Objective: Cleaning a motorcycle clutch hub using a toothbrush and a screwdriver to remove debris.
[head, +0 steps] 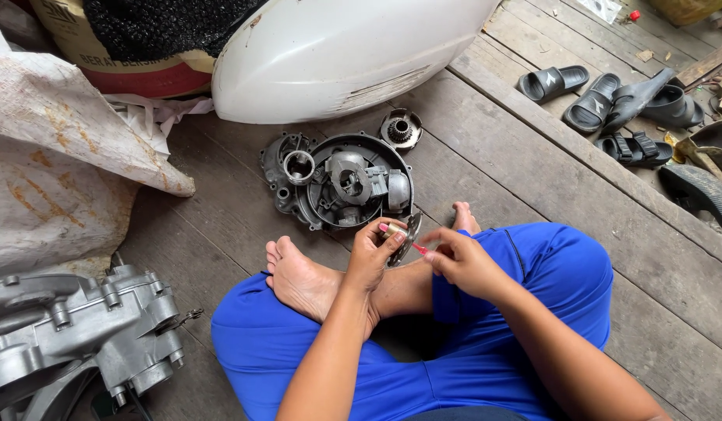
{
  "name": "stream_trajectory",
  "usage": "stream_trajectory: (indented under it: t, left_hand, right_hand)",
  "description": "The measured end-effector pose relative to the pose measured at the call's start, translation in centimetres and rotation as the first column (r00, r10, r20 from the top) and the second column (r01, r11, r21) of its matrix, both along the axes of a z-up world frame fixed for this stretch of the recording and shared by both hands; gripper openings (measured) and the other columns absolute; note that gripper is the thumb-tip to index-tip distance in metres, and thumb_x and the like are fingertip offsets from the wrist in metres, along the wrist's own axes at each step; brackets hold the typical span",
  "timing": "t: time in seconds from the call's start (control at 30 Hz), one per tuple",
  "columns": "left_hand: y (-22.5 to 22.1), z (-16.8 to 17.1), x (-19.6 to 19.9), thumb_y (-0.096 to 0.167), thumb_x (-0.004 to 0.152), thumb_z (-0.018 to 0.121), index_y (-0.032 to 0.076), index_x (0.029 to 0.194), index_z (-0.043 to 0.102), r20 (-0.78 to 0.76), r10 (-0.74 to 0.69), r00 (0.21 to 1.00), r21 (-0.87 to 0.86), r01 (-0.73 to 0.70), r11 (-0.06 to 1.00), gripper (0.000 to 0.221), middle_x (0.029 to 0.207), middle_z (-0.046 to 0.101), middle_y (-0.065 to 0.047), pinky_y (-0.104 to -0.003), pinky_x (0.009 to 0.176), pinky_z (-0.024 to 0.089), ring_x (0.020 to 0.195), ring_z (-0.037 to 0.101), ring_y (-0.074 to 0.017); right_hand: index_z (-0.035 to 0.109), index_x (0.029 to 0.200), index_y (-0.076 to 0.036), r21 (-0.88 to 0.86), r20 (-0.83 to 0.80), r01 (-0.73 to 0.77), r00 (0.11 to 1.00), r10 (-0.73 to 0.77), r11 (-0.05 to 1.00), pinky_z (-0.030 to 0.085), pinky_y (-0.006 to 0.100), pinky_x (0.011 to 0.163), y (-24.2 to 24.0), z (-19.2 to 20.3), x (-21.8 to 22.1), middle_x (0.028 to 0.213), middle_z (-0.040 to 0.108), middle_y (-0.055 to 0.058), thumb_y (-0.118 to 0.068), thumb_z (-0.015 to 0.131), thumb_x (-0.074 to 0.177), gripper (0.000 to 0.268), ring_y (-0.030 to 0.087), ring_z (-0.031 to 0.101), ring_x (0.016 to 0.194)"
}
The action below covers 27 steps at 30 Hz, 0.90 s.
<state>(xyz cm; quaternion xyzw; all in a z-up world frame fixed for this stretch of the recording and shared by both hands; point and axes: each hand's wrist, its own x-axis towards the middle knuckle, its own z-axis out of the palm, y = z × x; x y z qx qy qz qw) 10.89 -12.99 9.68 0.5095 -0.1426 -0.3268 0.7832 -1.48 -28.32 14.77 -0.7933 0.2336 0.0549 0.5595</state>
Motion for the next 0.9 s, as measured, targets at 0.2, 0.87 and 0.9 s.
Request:
stream_trajectory:
  t: [0.2,0.87,0.9]
  left_hand:
    - [0.0,-0.6,0.3,0.025,0.087,0.080,0.005,0.103,0.075,-0.018,0.022,1.000,0.003,-0.022,1.000,0.026,0.072,0.060,0.001,-0.017,0.062,0.046,0.069,0.052,-0.0038]
    - [0.4,0.4,1.4,0.024,0.094,0.064,0.006,0.098,0.070,-0.412,0.224,0.883,-0.179,-0.320,0.930,0.020,0.077,0.065,-0.008,-0.026,0.065,0.050,0.070,0.060,-0.0136]
    - [0.4,0.3,1.4,0.024,0.091,0.065,0.005,0.099,0.070,-0.427,0.207,0.880,-0.193,-0.312,0.930,0.020,0.078,0.066,-0.009,-0.028,0.066,0.052,0.072,0.061,-0.0147]
  right_hand:
    - [0.067,0.118,-0.023,-0.702,0.155,-0.084,0.951,0.267,0.707,0.059,0.038,0.061,1.0,2.3,-0.1,0.081,0.069,0.006,-0.029,0.059,0.100,0.021,0.031,0.071,0.071]
    - [0.077,0.120,-0.013,-0.193,0.018,-0.097,0.995,0.102,0.976,0.054,0.035,0.059,-3.0,5.1,-1.8,0.063,0.075,0.012,-0.014,0.067,0.090,0.032,0.021,0.067,0.057]
    - [0.074,0.125,-0.012,-0.281,0.090,-0.108,0.986,0.138,0.954,0.056,0.039,0.063,-2.1,6.0,-1.5,0.071,0.076,0.014,-0.009,0.066,0.090,0.036,0.027,0.070,0.066]
